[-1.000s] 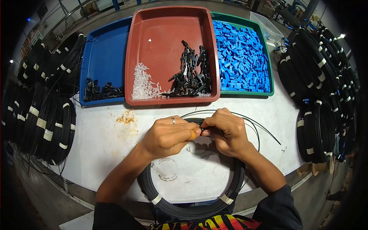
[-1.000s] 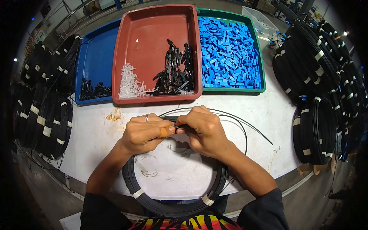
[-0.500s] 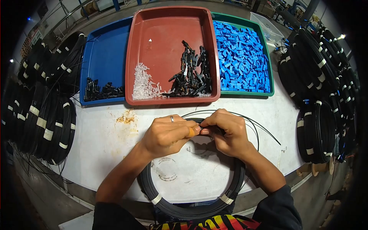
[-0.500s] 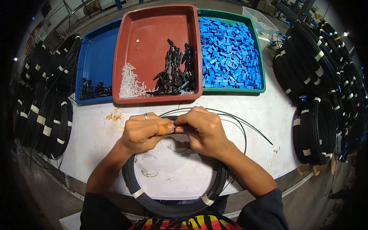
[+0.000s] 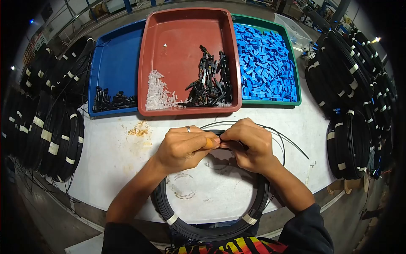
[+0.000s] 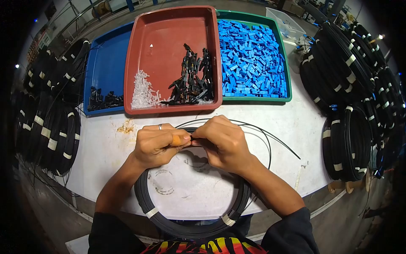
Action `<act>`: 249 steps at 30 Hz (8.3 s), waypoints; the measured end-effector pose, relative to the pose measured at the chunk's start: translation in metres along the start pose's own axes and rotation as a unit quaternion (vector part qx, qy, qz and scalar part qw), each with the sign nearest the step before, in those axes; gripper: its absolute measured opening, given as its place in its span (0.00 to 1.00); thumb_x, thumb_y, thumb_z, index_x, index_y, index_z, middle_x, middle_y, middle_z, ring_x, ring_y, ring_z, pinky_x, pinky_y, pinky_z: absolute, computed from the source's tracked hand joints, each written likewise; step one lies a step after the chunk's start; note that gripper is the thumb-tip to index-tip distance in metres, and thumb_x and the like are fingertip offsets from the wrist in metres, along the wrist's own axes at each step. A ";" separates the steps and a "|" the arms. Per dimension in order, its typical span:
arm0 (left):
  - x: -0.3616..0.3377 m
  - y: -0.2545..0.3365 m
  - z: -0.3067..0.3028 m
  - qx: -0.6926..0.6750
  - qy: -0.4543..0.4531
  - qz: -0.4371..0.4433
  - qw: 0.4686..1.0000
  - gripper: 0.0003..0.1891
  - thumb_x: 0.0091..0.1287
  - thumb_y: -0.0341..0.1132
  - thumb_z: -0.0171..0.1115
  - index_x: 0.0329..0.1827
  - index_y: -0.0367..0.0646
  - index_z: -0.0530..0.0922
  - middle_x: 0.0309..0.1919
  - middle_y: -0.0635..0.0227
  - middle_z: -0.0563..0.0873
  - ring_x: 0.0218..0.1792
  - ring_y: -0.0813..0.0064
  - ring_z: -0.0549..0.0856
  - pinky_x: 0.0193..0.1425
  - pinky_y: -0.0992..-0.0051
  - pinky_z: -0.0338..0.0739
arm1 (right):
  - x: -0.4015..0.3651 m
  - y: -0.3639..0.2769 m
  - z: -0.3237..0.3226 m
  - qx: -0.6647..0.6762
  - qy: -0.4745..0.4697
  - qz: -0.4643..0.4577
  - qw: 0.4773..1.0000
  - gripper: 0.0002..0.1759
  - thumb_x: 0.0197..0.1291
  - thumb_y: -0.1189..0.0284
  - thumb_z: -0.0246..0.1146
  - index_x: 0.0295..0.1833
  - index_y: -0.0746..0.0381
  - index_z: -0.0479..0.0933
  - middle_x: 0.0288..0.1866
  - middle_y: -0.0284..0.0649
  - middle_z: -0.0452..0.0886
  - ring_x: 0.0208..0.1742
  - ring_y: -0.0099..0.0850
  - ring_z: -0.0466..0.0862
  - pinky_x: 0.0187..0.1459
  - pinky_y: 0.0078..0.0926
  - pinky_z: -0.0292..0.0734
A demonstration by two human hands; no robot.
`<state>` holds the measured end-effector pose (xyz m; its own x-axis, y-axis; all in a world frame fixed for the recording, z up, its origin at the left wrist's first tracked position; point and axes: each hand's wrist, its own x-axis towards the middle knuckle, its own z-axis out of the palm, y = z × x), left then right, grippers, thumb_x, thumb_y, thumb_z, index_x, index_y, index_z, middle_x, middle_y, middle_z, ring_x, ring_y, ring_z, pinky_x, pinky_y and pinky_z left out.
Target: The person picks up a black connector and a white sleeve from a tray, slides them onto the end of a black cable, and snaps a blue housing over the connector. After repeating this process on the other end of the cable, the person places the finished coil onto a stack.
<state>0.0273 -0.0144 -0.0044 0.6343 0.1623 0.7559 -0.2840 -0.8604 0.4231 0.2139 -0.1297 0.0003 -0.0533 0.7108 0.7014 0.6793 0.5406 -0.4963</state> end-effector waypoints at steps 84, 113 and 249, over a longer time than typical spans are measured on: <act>0.003 0.001 -0.002 0.071 -0.013 0.070 0.995 0.09 0.49 0.20 0.79 0.31 0.38 0.87 0.30 0.60 0.92 0.28 0.71 0.90 0.31 0.75 0.82 | -0.007 -0.001 0.000 0.002 -0.032 -0.007 0.999 0.19 0.37 0.93 0.66 0.39 0.68 0.81 0.36 0.43 0.87 0.35 0.39 0.86 0.37 0.34 0.80; 0.001 0.000 -0.001 0.065 0.019 0.032 0.997 0.07 0.55 0.25 0.80 0.31 0.38 0.87 0.31 0.63 0.93 0.28 0.72 0.90 0.35 0.74 0.84 | -0.005 0.001 0.004 0.048 0.000 0.037 0.998 0.17 0.39 0.91 0.70 0.38 0.68 0.81 0.37 0.42 0.87 0.36 0.39 0.87 0.38 0.35 0.80; -0.100 0.163 -0.077 0.149 0.065 -0.540 0.826 0.31 0.63 0.28 0.77 0.69 0.34 0.73 0.22 0.66 0.89 0.24 0.74 0.88 0.38 0.76 0.84 | -0.003 0.001 -0.005 -0.075 -0.176 0.217 0.957 0.32 0.48 0.67 0.83 0.57 0.66 0.79 0.44 0.55 0.86 0.51 0.54 0.85 0.54 0.48 0.79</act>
<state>-0.1377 -0.1342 0.0274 0.3131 0.9468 0.0740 0.5992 -0.2574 0.7581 0.2180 -0.1332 0.0005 0.0332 0.9755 0.2175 0.7895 0.1079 -0.6042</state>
